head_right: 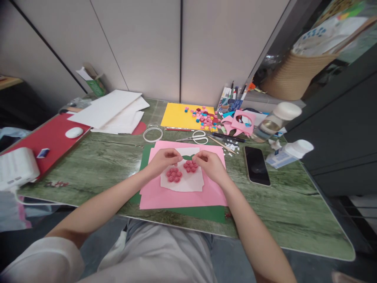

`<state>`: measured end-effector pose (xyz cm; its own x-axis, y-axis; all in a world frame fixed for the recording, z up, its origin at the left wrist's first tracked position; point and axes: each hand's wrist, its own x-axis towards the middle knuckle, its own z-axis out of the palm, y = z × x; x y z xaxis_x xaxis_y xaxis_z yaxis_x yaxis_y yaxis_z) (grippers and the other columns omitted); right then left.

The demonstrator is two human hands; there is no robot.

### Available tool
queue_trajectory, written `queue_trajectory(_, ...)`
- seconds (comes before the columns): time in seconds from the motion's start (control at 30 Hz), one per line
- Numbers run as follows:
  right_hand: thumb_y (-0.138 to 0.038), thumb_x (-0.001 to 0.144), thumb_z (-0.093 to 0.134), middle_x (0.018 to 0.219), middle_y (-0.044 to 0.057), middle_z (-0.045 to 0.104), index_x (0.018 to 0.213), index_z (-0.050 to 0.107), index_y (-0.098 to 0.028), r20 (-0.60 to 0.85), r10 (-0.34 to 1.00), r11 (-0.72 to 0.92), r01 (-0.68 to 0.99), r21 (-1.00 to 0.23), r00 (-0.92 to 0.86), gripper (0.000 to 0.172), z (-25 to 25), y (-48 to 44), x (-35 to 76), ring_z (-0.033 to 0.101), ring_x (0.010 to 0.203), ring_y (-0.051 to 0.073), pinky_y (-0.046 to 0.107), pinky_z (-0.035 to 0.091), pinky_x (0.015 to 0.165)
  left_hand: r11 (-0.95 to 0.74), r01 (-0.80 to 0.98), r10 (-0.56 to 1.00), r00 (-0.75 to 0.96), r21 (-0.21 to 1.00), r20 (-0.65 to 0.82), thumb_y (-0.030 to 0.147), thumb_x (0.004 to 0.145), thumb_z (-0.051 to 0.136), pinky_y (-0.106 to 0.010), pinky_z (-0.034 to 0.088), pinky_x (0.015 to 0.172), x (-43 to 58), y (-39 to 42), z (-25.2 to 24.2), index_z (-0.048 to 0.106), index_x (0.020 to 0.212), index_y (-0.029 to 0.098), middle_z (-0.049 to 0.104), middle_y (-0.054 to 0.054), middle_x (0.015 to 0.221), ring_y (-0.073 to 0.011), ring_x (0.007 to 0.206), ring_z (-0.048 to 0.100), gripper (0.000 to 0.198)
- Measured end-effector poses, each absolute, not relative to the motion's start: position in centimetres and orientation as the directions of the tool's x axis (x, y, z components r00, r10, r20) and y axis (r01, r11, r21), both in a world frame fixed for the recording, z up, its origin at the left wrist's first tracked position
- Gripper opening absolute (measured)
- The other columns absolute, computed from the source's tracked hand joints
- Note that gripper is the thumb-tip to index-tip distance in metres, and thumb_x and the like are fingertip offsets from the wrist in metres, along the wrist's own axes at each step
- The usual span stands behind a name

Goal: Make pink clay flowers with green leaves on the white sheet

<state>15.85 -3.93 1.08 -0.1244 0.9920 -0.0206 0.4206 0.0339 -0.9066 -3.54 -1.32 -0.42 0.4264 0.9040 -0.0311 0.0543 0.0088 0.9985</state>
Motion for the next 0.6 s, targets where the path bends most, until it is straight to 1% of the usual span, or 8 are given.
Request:
queue_trajectory(0.13,-0.032,0.072,0.056,0.061,-0.001,0.057,0.066,0.058,-0.016,-0.048,0.989,0.007,0.378,-0.926,-0.136,0.017,1.6,-4.13,15.61,0.051,0.059,0.012,0.025,0.04,0.058,0.077,-0.015,0.891,0.45,0.997,-0.062,0.029,0.067,0.062,-0.022,0.04,0.056,-3.54,-1.27,-0.6,0.06,0.07,0.013,0.056,0.0,0.065,-0.008,0.055,0.05,0.017)
queue_trajectory(0.33,-0.032,0.073,0.056,0.062,-0.001,0.057,0.067,0.058,-0.016,-0.07,0.986,-0.012,0.354,-0.935,-0.151,0.017,1.84,-4.21,15.49,0.052,0.06,0.011,0.024,0.039,0.059,0.121,-0.063,0.894,0.44,0.991,-0.081,0.026,0.067,0.061,-0.021,0.038,0.054,-3.48,-1.15,-1.04,0.058,0.07,0.013,0.055,0.0,0.068,-0.0071,0.055,0.05,0.014)
queue_trajectory(0.6,-0.037,0.075,0.054,0.065,-0.001,0.057,0.071,0.057,-0.016,-0.062,0.973,0.019,0.345,-0.938,-0.224,0.021,1.69,-4.15,15.84,0.052,0.063,0.012,0.024,0.039,0.061,0.176,-0.133,0.885,0.455,0.975,-0.097,0.023,0.065,0.062,-0.021,0.037,0.053,-3.55,-1.13,-1.07,0.057,0.07,0.013,0.056,0.0,0.069,-0.0062,0.054,0.049,0.012)
